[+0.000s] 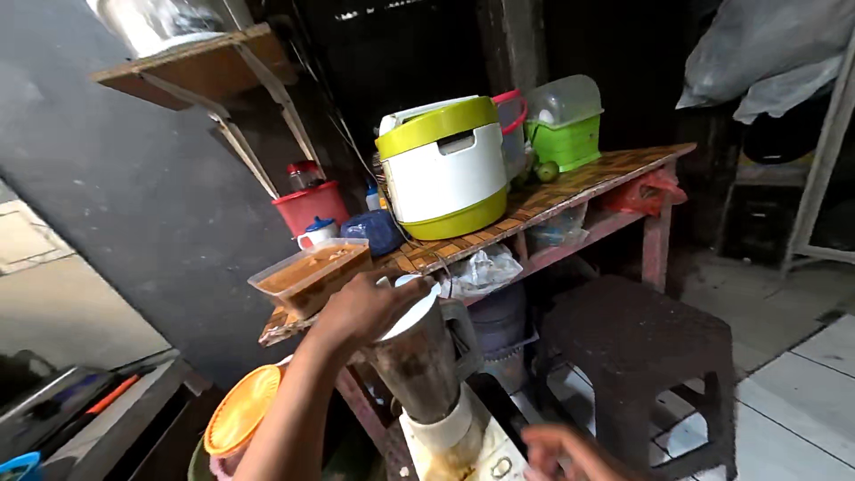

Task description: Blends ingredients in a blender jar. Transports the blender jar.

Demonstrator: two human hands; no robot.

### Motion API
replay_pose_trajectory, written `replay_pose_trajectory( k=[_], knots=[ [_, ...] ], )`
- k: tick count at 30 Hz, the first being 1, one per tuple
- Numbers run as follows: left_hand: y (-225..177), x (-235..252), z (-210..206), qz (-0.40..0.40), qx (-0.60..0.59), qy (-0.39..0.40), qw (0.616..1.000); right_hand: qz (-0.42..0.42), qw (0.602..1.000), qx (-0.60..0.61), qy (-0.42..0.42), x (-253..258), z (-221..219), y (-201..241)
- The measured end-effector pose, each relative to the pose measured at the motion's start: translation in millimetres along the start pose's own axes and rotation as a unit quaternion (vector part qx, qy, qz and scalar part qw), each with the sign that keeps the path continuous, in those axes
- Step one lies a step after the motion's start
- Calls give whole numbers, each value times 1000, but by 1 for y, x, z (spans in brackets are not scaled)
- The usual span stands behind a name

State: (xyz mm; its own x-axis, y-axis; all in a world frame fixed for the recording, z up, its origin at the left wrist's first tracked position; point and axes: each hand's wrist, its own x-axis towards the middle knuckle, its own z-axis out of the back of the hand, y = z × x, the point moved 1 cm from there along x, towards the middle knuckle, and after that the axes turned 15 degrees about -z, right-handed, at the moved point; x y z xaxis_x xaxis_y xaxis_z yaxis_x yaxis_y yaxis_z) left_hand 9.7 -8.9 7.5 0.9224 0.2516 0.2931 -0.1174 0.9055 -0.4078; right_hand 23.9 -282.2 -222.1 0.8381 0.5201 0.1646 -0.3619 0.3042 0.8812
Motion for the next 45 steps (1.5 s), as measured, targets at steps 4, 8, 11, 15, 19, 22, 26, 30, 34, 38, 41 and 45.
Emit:
replay_pose_trajectory(
  k=[4,8,11,15,19,22,26,30,34,38,41,45],
  knots=[
    [-1,3,1,-7,-45,-7,999,102,981,91,-138,68,9,72],
    [1,6,2,-1,-56,-5,998,167,975,87,-118,109,10,115],
    [1,2,2,-8,-44,-14,999,255,961,82,-71,124,6,133],
    [-2,-8,0,-8,-34,-42,999,271,957,96,-41,134,-4,140],
    [8,5,-1,-2,-33,-35,999,268,953,130,-52,139,-17,136],
    [6,5,0,3,-24,-30,999,255,951,157,-70,142,-23,135],
    [6,5,0,10,-15,-22,1000,271,946,154,-94,146,-30,131],
    [4,5,1,24,-14,-24,999,261,944,167,-115,147,-34,128],
    [4,5,0,23,-8,-25,999,257,944,166,-125,147,-35,126],
    [1,-4,0,8,-22,-42,999,260,937,170,-159,150,-40,125],
    [2,-1,1,14,-24,-33,999,239,941,172,-168,151,-40,123],
    [1,-1,0,23,-25,-37,999,228,942,183,-165,151,-40,121]
  ],
)
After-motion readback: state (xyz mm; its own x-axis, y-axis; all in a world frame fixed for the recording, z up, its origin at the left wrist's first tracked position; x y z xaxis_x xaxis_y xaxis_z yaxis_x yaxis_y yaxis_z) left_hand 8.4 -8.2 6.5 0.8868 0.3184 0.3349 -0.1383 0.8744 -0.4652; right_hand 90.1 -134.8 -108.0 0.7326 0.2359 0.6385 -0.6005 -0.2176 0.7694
